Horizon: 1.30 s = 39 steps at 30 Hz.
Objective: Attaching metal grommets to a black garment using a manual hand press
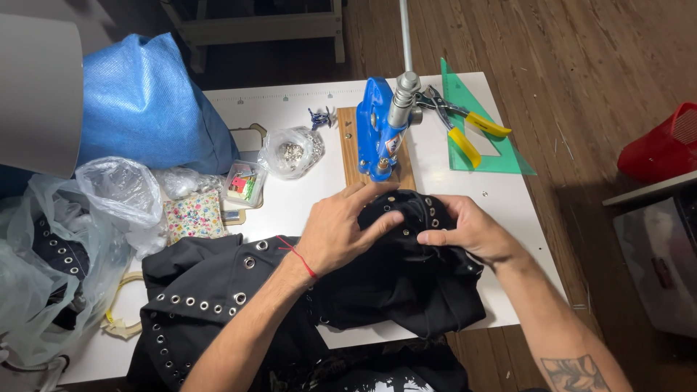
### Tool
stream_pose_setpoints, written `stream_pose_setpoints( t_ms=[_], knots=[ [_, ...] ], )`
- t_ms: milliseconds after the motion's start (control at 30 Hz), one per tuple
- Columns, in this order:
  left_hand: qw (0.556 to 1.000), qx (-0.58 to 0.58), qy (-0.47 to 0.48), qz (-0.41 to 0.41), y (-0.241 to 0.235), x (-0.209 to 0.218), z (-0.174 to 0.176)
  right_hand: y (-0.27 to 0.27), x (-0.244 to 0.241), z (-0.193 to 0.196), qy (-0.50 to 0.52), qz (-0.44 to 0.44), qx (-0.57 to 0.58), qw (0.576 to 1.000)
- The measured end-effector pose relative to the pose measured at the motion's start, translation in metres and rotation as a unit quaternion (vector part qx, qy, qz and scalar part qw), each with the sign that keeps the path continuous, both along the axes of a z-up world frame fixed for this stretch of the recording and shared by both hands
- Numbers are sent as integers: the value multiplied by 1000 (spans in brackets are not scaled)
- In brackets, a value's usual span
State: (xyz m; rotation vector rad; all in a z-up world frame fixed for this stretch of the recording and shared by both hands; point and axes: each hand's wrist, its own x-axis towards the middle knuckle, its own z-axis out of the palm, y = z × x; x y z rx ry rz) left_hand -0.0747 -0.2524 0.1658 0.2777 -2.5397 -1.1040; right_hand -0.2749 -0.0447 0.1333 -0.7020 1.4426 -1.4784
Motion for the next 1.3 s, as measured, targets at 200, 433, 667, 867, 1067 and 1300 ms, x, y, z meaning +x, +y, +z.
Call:
stream_pose_setpoints(
  t_ms=[200, 433, 667, 867, 1067, 1300],
  knots=[
    [984, -157, -63, 53, -16, -12, -16, -33, -25, 3, 43, 78, 41, 995],
    [954, -252, -130, 94, -51, -45, -35, -76, -55, -23, 54, 87, 35, 994],
    [946, -273, -149, 86, -78, -72, -28, -96, -86, -59, -29, 64, -2, 997],
    [965, -220, -100, 96, -89, -110, -44, -103, -98, -74, -47, 28, -8, 998],
    [996, 9, -68, 60, -102, -105, -66, -100, -85, -69, -66, 18, -15, 998],
    [990, 89, -63, -95, -105, -91, -45, -100, -82, -49, -29, 47, -39, 998]
  ],
)
